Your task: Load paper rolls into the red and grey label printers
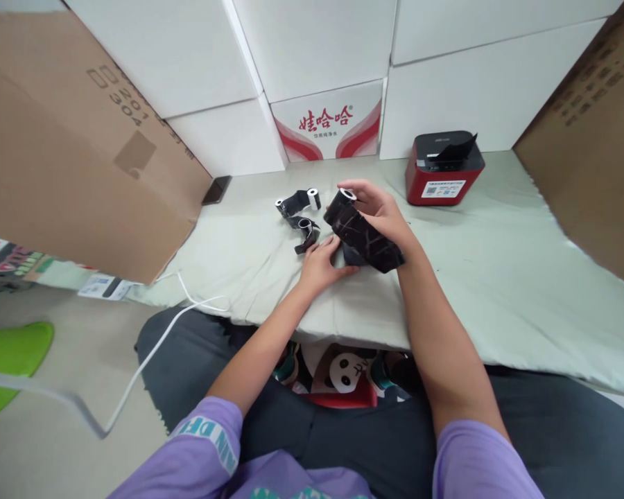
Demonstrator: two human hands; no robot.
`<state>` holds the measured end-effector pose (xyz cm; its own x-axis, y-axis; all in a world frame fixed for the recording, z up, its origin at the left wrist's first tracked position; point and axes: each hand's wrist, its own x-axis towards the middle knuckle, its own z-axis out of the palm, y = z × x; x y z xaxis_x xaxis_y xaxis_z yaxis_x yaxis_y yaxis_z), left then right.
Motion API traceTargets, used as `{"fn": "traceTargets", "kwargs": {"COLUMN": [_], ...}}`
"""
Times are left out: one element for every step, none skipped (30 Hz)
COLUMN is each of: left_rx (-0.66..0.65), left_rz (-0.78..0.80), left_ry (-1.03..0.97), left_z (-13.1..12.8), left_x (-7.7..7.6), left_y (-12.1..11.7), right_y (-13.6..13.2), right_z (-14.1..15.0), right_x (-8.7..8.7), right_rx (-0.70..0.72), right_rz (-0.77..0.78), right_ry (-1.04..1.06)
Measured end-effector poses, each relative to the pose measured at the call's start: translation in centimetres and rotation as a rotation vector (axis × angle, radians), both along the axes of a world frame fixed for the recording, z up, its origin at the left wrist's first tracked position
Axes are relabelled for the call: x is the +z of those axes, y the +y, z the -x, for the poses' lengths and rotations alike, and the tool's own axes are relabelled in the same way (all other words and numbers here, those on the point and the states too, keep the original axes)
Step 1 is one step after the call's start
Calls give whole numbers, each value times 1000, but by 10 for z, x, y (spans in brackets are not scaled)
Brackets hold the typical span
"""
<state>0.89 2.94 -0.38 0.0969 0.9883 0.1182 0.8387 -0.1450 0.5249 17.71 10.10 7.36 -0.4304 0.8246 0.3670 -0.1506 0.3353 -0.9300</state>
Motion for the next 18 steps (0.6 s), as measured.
{"fn": "traceTargets", "kwargs": {"left_rx": [0, 1, 0, 1, 0, -2, -4, -5, -3, 0, 1, 0, -3, -5, -7, -8, -7, -4], "left_rz": [5, 8, 9, 8, 6, 4, 2, 2, 4, 9, 16, 23, 27, 29, 29, 28, 26, 23], "left_ry": [-3, -4, -3, 0, 4, 7, 11, 15, 20, 26, 33, 38, 42, 46, 49, 53, 57, 61], "left_z": [0, 0, 0, 0, 0, 0, 0, -1, -1, -1, -1, -1, -2, -2, -2, -2, -2, -2], "left_x": [1, 2, 2, 2, 2, 2, 2, 2, 2, 3, 3, 3, 3, 3, 3, 2, 2, 1], "left_y": [0, 0, 0, -1, -1, -1, -1, -1, -1, -2, -2, -2, -2, -2, -2, -1, -1, -1], "right_y": [2, 5, 7, 9, 11, 13, 14, 16, 17, 18, 19, 20, 21, 22, 23, 25, 25, 26], "right_z": [-1, -1, -3, -5, -7, -10, -13, -16, -19, -22, -23, -24, -24, -23, -22, -20, -18, -16], "right_x": [-2, -4, -6, -7, -8, -9, -11, -12, -13, -16, -19, -23, -27, -31, -36, -40, -43, -46], "right_rx": [-8, -23, -43, -66, -94, -130, -172, -212, -247, -273, -289, -298, -303, -308, -312, -315, -316, -317], "right_rz": [1, -5, -20, -46, -85, -135, -191, -250, -307, -360, -405, -440, -463, -474, -473, -463, -446, -422], "right_ry": [1, 1, -8, -30, -69, -125, -197, -279, -365, -446, -516, -573, -616, -647, -667, -675, -672, -660]}}
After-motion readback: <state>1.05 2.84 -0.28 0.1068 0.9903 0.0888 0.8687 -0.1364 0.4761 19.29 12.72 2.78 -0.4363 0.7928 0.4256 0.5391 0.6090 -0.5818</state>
